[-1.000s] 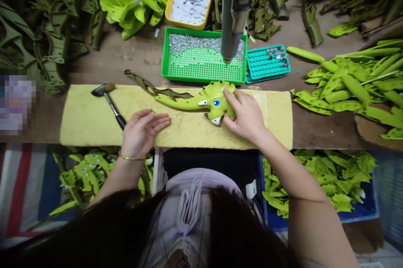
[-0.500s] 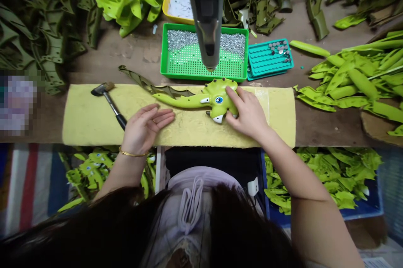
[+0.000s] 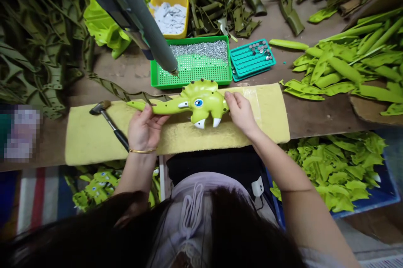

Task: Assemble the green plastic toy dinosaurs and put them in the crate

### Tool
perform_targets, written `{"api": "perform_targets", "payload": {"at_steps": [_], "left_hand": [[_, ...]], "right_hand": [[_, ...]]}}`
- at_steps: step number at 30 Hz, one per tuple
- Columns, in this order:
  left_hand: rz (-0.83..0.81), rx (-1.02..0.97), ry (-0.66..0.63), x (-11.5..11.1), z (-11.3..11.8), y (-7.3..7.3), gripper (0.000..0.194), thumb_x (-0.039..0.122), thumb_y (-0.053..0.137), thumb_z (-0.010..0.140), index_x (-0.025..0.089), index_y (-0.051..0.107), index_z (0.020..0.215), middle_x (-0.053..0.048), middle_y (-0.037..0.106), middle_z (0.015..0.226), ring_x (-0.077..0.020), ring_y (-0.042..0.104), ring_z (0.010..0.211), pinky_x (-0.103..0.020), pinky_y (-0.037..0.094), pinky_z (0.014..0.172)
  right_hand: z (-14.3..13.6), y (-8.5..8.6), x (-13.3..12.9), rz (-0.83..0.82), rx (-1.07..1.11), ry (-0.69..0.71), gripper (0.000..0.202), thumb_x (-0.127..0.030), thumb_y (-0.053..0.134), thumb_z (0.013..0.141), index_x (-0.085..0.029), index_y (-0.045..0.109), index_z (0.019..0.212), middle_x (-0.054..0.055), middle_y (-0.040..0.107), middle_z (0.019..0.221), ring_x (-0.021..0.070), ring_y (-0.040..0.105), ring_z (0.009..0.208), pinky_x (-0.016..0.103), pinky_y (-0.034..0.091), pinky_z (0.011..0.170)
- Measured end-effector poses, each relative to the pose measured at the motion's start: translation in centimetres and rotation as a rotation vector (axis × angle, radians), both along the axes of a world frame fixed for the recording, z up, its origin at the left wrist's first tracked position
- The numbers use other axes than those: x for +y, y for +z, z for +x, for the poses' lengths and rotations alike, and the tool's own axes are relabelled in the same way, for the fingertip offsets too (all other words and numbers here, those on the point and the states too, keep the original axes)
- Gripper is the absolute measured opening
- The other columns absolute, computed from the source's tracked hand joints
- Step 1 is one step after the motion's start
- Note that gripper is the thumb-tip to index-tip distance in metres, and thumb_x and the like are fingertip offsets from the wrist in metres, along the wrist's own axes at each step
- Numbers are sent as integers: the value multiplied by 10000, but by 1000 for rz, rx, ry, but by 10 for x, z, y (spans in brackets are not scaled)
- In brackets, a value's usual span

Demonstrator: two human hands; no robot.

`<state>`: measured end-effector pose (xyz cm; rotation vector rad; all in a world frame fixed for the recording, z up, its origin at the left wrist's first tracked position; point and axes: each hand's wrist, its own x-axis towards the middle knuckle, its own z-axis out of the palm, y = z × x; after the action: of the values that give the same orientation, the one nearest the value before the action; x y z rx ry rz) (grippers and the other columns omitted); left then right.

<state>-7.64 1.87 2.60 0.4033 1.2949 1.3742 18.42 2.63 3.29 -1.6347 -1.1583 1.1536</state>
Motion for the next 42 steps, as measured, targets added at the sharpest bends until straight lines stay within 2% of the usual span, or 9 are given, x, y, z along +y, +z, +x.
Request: {"api": "perform_targets", "payload": {"at_steps": [3,7,12,18,25,32,36,39,42], "left_hand": [[-6,152,-86,-5,-13,-2,359,453,772,692,173,597,833,-28,678,791,-154,666,709,-307,586,696],[406,1014,14,-8,-34,2,492,396,856,590,204,603,966,-76,678,1002,-251,651,972,-473,507,928],[975,1698,-679,2,-30,21,313,162,588,842,253,638,1138,-58,709,1132,-222,661,1040,-422,459,985],[945,1738,-833,20,-4,40,302,263,521,904,149,658,1148,-107,738,1044,-243,702,905,-370,549,794],[916,1493,-741,24,-21,47,283,315,511,935,179,665,1128,-85,737,1064,-202,713,933,-319,569,826],[1071,1435,-625,22,-13,47,363,205,635,833,269,657,1189,-65,743,1048,-237,719,915,-343,573,841],[1112,1419,-808,24,-58,29,518,119,593,823,357,577,1282,-43,701,1171,-268,675,1059,-443,541,941],[1101,1477,-871,22,-89,14,553,84,536,832,379,547,1300,-57,703,1162,-286,661,1085,-466,555,895],[1094,1588,-817,18,-84,8,519,121,602,809,345,561,1275,-115,663,1218,-309,664,1061,-462,574,853]], "right_hand": [[-2,-6,0,63,82,-62,465,-599,556,812,-204,425,604,-57,361,546,62,343,501,219,290,468],[13,-11,3,-8,162,-107,450,-576,593,787,-203,434,592,-59,384,527,65,346,478,221,282,460],[22,12,-1,-18,-204,91,518,-670,430,841,-204,567,660,-2,525,514,147,510,515,286,424,535],[25,47,-10,738,-685,596,295,-427,589,861,-228,666,1064,65,726,1095,210,658,1050,386,494,958],[9,56,9,801,-977,605,280,-359,534,910,-192,651,1102,79,720,1134,230,664,1036,486,410,1039],[-46,67,2,823,-893,674,287,-345,449,941,-184,684,979,82,743,897,201,661,807,367,492,746],[2,83,41,773,-719,461,376,-496,485,904,-234,642,1123,64,693,1162,205,633,1069,371,488,940],[82,76,116,373,-809,-11,432,-458,373,957,-173,584,1203,95,660,1197,168,600,1085,347,424,1009],[152,51,188,49,-871,-166,533,-370,515,904,-26,468,1309,251,508,1365,257,484,1255,418,329,1092]]}}
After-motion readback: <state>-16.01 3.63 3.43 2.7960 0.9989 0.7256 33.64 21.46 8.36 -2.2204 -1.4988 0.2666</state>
